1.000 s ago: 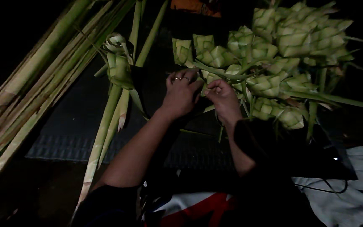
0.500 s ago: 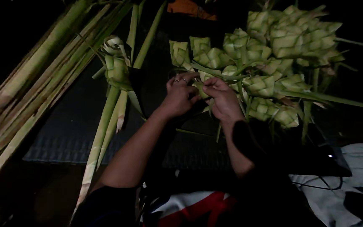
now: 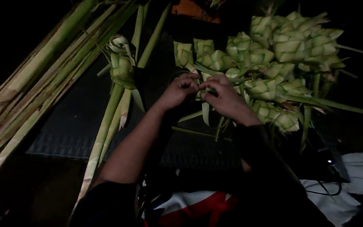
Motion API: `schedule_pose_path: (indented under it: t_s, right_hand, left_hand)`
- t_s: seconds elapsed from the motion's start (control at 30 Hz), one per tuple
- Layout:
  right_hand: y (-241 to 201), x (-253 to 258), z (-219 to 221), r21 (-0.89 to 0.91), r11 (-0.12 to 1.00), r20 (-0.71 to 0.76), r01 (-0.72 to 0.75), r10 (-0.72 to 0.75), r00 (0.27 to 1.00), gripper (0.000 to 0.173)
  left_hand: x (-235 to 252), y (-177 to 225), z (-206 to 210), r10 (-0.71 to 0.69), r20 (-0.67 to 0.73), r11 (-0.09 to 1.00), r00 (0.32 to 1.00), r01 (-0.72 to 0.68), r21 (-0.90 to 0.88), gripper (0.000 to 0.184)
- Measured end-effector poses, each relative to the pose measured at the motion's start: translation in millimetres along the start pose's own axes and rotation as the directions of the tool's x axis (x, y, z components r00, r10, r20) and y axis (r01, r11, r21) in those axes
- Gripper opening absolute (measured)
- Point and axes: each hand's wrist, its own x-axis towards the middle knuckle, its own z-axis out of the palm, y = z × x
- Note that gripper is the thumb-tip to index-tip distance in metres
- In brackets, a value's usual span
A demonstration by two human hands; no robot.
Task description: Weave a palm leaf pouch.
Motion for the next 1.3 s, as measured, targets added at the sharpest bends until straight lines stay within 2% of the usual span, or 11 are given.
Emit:
schedule_pose_path:
  t_s: [0.1,0.23,0.3,0.37,0.5,0.63,0.73,0.87,1.1,1.17,1.3]
  right_hand:
    - [-2.4,3.3,-8.6,-0.057,0.992,0.052,0.111,-0.108,0.993,0.032]
    - [-3.1,8.1,-4.8,-0.123,0.984,0.090,0.126,-0.116,0.989,0.044]
    - [-1.1,13.3,0.4,-0.136,0.986,0.096,0.095,-0.082,0.992,0.039]
    - [1.9,19.1,1.1,-0.065,0.998,0.124,-0.005,0.013,0.992,0.034]
    - [21.3,13.9,5.4,0.196,0.978,0.034,-0.073,0.067,0.997,0.030]
    - [37.7,7.4,16.8,0.330,0.944,-0.079,-0.012,0.040,0.996,0.029]
    - [45.3,9.6,22.1,0.381,0.924,-0.105,0.022,0.020,0.994,0.029]
    - [46.6,4.8,21.4,0.402,0.915,-0.073,0.027,0.003,0.997,0.027]
    - [30.4,4.1,-7.2,-0.049,0.995,0.194,0.091,-0.080,0.978,0.028]
    - [21.6,3.9,-17.5,-0.041,0.998,0.219,0.050,-0.040,0.975,0.026]
    - [38.2,-2.2,-18.5,0.173,0.984,0.163,0.047,-0.076,0.984,0.013]
  left_hand:
    - [-1.8,2.9,-1.0,0.000,-0.005,1.000,1.000,0.000,0.009,0.021]
    - [-2.5,5.6,1.1,0.037,0.044,0.997,0.998,-0.040,0.061,0.021]
    - [-2.7,5.7,1.4,0.041,0.040,0.998,0.998,-0.043,0.044,0.020]
    - [-3.4,6.4,-3.7,-0.004,-0.006,0.997,1.000,0.003,-0.073,0.019]
    - [-4.9,4.6,-25.4,-0.134,-0.194,0.968,0.972,0.086,-0.236,0.044]
    - [-7.4,1.4,-30.6,-0.196,-0.026,0.980,0.980,0.195,-0.041,0.072]
    - [-0.1,-15.5,-14.4,-0.058,0.048,0.965,0.997,0.044,0.259,0.099]
    - [3.8,-29.2,2.7,0.078,0.085,0.892,0.993,-0.108,0.438,0.090]
    - [4.2,-24.9,-0.9,0.078,0.142,0.786,0.987,-0.148,0.600,0.065]
    - [3.8,-24.0,-0.9,0.081,0.152,0.765,0.985,-0.159,0.624,0.063]
    - [3.6,-21.1,-3.4,0.096,0.169,0.761,0.981,-0.182,0.622,0.063]
